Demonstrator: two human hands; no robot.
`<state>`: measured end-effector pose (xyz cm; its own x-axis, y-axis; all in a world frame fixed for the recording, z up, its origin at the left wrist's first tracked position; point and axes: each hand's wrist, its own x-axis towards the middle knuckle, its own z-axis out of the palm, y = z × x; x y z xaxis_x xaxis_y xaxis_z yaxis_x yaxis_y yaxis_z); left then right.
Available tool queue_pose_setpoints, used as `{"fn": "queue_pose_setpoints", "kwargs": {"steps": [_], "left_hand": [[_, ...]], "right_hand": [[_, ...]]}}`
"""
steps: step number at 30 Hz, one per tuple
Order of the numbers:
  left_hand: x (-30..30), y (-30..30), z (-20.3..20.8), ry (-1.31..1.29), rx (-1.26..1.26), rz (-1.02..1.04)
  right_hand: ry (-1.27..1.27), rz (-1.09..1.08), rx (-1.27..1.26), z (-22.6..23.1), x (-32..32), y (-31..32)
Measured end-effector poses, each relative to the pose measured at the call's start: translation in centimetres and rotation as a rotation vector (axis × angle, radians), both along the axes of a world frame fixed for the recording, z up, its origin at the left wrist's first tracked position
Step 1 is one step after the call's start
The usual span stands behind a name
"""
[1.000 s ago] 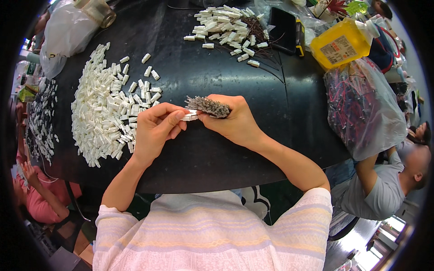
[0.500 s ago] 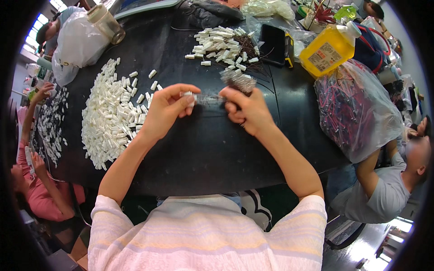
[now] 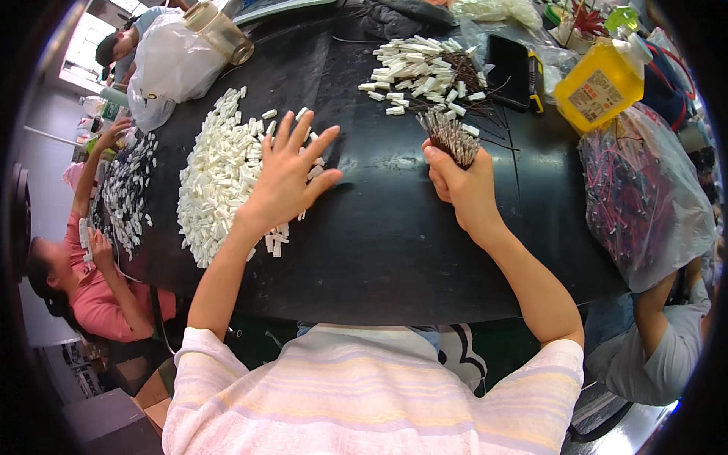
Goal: The person inserts small metal pins into white plastic component housings by hand.
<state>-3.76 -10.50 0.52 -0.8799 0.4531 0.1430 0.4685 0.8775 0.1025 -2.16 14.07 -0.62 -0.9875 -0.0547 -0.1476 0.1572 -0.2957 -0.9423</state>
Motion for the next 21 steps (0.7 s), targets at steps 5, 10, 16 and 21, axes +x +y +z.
{"fn": "queue_pose_setpoints", "kwargs": {"steps": [5, 10, 16, 21], "left_hand": [[0.1, -0.6, -2.0, 0.148, 0.029, 0.002], [-0.1, -1.2, -2.8, 0.251, 0.230, 0.030], [0.1, -0.8, -2.5, 0.230, 0.283, 0.103], [-0.3, -1.3, -3.2, 0.242, 0.305, 0.119]], "right_hand": [[-0.026, 0.069, 0.039, -0.4, 0.7, -0.5], [-0.010, 0.064, 0.041, -0.4, 0.9, -0.8], [-0.004, 0.052, 0.046, -0.3, 1.0, -0.7], [-0.004, 0.073, 0.045, -0.4, 0.9, -0.7]]}}
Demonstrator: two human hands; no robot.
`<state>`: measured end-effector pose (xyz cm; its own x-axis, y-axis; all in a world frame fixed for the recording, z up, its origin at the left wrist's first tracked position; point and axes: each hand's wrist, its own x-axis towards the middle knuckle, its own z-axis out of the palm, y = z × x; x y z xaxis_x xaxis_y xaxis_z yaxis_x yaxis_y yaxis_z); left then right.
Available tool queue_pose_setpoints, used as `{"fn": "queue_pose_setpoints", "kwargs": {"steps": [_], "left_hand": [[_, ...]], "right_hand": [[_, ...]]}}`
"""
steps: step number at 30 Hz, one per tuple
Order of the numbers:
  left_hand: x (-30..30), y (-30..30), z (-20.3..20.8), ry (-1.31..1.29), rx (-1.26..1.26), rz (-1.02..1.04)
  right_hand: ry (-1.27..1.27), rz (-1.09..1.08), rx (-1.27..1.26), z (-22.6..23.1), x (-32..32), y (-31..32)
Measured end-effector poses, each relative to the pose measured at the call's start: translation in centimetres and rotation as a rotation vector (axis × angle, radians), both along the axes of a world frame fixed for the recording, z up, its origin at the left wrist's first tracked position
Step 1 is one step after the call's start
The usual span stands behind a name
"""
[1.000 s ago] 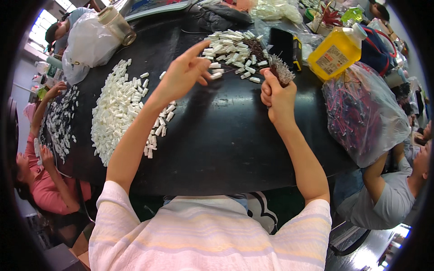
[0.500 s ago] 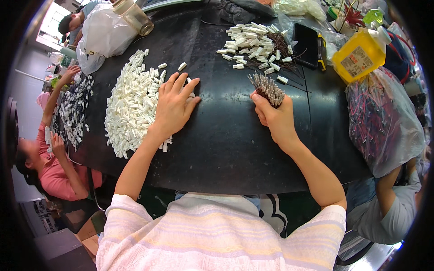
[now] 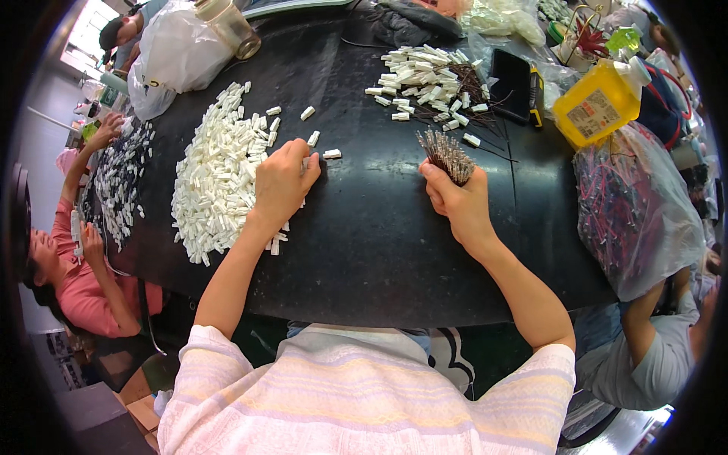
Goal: The person inserts small metal pins into white plastic component housings by hand.
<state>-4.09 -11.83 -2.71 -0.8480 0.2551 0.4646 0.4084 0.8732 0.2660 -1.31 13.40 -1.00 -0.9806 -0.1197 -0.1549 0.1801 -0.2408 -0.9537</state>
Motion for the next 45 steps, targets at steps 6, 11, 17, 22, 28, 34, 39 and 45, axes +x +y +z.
{"fn": "queue_pose_setpoints", "kwargs": {"steps": [6, 11, 17, 22, 28, 34, 39, 45], "left_hand": [[-1.3, -1.5, 1.4, -0.020, 0.519, 0.120], [-3.6, -6.6, 3.2, -0.809, 2.058, -0.215], [-3.8, -8.6, 3.3, -0.876, 2.752, -0.148], [-3.9, -6.7, 5.3, -0.774, 2.785, 0.086], [-2.9, -3.2, 4.1, -1.297, 2.503, -0.310], [0.2, 1.6, 2.2, -1.528, 2.112, -0.375], [1.3, 3.7, 0.5, -1.639, 2.029, -0.575], [1.9, 4.0, 1.6, -1.623, 1.882, -0.483]], "right_hand": [[-0.013, 0.037, -0.063, 0.6, -0.3, -0.2], [0.004, 0.051, -0.075, 0.6, -0.2, 0.0], [0.000, 0.041, -0.077, 0.6, -0.1, -0.2], [-0.005, 0.023, -0.100, 0.5, 0.1, -0.2], [0.004, 0.060, -0.144, 0.4, 0.0, 0.1], [-0.004, 0.079, -0.116, 0.6, 0.2, -0.2], [-0.030, 0.117, -0.046, 0.2, 0.5, -0.4], [-0.057, 0.099, 0.025, 0.4, 0.5, -0.7]]}}
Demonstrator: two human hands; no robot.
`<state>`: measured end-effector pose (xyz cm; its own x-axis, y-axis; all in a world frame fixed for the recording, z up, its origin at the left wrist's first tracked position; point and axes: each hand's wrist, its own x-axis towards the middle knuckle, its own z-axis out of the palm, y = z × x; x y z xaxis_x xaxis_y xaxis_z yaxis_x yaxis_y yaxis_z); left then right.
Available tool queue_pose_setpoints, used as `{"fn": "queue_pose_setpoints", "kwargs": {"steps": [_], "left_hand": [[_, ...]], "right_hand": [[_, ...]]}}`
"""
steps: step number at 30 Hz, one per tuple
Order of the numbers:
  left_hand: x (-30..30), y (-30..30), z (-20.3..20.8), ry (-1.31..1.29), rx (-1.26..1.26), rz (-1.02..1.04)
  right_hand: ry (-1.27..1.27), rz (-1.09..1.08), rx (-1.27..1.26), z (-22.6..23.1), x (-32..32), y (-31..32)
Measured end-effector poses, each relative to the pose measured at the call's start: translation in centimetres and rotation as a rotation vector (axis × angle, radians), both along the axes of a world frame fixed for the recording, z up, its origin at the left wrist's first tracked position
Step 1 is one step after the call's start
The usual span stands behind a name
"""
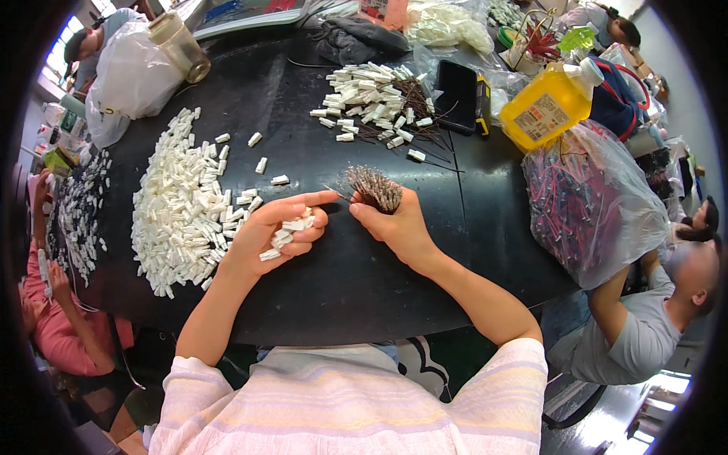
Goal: The person inserts small metal pins into white plastic component housings by hand.
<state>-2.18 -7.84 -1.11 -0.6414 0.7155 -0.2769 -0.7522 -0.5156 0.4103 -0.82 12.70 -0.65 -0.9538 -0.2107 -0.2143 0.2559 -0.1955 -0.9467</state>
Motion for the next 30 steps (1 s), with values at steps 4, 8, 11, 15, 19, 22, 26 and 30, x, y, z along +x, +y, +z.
{"fn": "queue_pose_setpoints", "kwargs": {"steps": [4, 8, 11, 15, 19, 22, 26, 30], "left_hand": [[0.3, -0.3, 0.0, 0.044, -0.123, 0.033], [0.5, -0.7, -1.1, 0.099, -0.084, 0.063], [0.6, -0.5, -0.2, 0.119, -0.127, 0.093], [0.7, -0.2, 0.7, 0.068, -0.130, 0.093], [0.8, -0.2, 0.1, 0.142, -0.216, 0.097], [0.8, -0.4, -0.1, 0.141, -0.241, 0.093], [0.8, -0.1, 0.4, 0.096, -0.156, 0.107], [0.9, -0.3, 0.5, 0.095, -0.181, 0.086]], "right_hand": [[-0.004, -0.028, 0.056, 0.0, 0.2, -0.2], [-0.007, -0.023, 0.082, 0.1, 0.3, -0.3], [0.005, -0.040, 0.089, 0.0, 0.5, -0.4], [-0.014, -0.050, 0.043, 0.2, 0.4, -0.4], [0.031, -0.060, 0.066, -0.3, 0.5, -0.2], [0.105, -0.044, 0.115, -0.5, 0.4, -0.1], [0.037, -0.045, 0.059, 0.1, 0.4, -0.2], [0.007, -0.051, 0.010, 0.0, 0.5, -0.2]]}}
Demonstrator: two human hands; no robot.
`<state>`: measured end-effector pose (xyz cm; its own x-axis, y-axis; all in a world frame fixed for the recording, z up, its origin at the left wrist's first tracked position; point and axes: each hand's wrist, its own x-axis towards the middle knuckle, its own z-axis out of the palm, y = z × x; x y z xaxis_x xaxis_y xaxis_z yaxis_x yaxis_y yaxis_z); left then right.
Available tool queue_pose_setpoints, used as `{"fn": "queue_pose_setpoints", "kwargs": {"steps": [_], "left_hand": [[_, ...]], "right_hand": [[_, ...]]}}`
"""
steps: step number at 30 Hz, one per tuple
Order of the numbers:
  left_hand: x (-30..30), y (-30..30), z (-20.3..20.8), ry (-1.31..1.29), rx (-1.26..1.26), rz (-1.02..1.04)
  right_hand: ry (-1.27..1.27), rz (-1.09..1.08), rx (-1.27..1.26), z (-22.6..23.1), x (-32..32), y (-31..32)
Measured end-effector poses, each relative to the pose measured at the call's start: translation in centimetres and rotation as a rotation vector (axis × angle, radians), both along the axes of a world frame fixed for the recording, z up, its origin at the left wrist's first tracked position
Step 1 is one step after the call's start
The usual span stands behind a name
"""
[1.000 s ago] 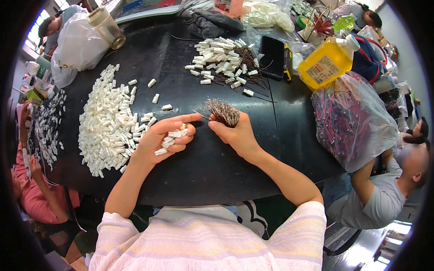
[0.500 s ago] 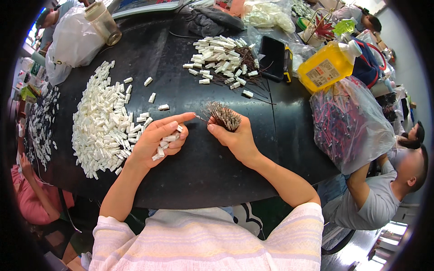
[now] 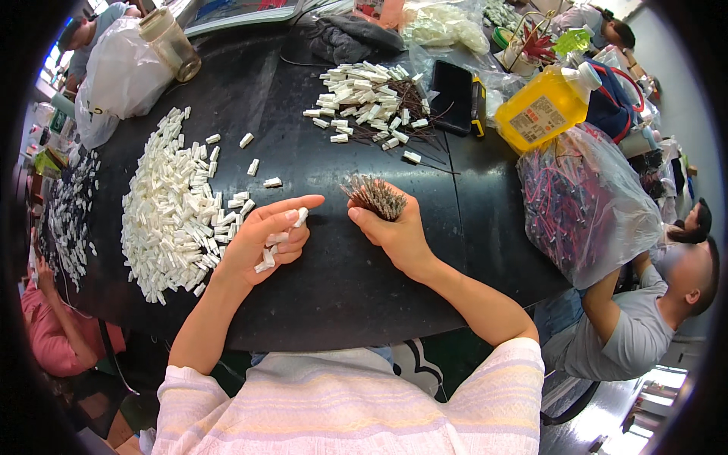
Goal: The person inserts small metal pins into white plastic component housings by hand.
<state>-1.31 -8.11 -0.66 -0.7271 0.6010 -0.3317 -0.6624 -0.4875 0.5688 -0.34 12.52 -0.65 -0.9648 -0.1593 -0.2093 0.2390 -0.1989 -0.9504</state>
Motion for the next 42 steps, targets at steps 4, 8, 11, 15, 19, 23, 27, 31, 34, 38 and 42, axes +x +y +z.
{"fn": "queue_pose_setpoints", "kwargs": {"steps": [4, 8, 11, 15, 19, 23, 27, 31, 34, 38, 42], "left_hand": [[-0.1, 0.0, -0.3, 0.034, -0.037, 0.007], [-0.2, -0.1, -0.2, 0.002, 0.024, -0.016], [-0.3, -0.1, -0.5, 0.015, 0.014, -0.021], [-0.1, -0.1, -0.2, 0.031, 0.000, -0.026], [-0.1, -0.1, -0.4, -0.035, -0.005, 0.017], [0.1, 0.1, -0.1, 0.012, -0.118, 0.062], [0.1, 0.2, 0.0, 0.007, -0.154, 0.085], [0.2, 0.4, 0.3, 0.029, -0.209, 0.082], [0.3, 0.4, 0.3, 0.063, -0.236, 0.086], [0.3, 0.3, 0.2, 0.115, -0.243, 0.065], [0.7, 1.0, 0.0, 0.186, -0.341, 0.085]], "right_hand": [[0.012, -0.036, -0.026, -0.1, 0.0, -0.2], [0.023, 0.027, -0.014, 0.0, 0.0, 0.3], [0.062, 0.054, 0.086, -0.2, -0.1, 0.3], [0.101, 0.051, 0.217, 0.2, 0.2, 0.1], [-0.011, 0.074, 0.076, 0.0, 0.2, 0.3], [0.107, 0.056, 0.209, 0.1, 0.3, 0.1], [0.109, 0.082, 0.246, 0.3, 0.3, 0.1], [0.137, 0.064, 0.277, 0.4, 0.3, -0.1], [0.109, 0.078, 0.276, 0.5, 0.3, 0.0], [0.115, 0.063, 0.280, 0.4, 0.3, -0.1], [0.124, 0.059, 0.273, 0.3, 0.4, -0.2]]}}
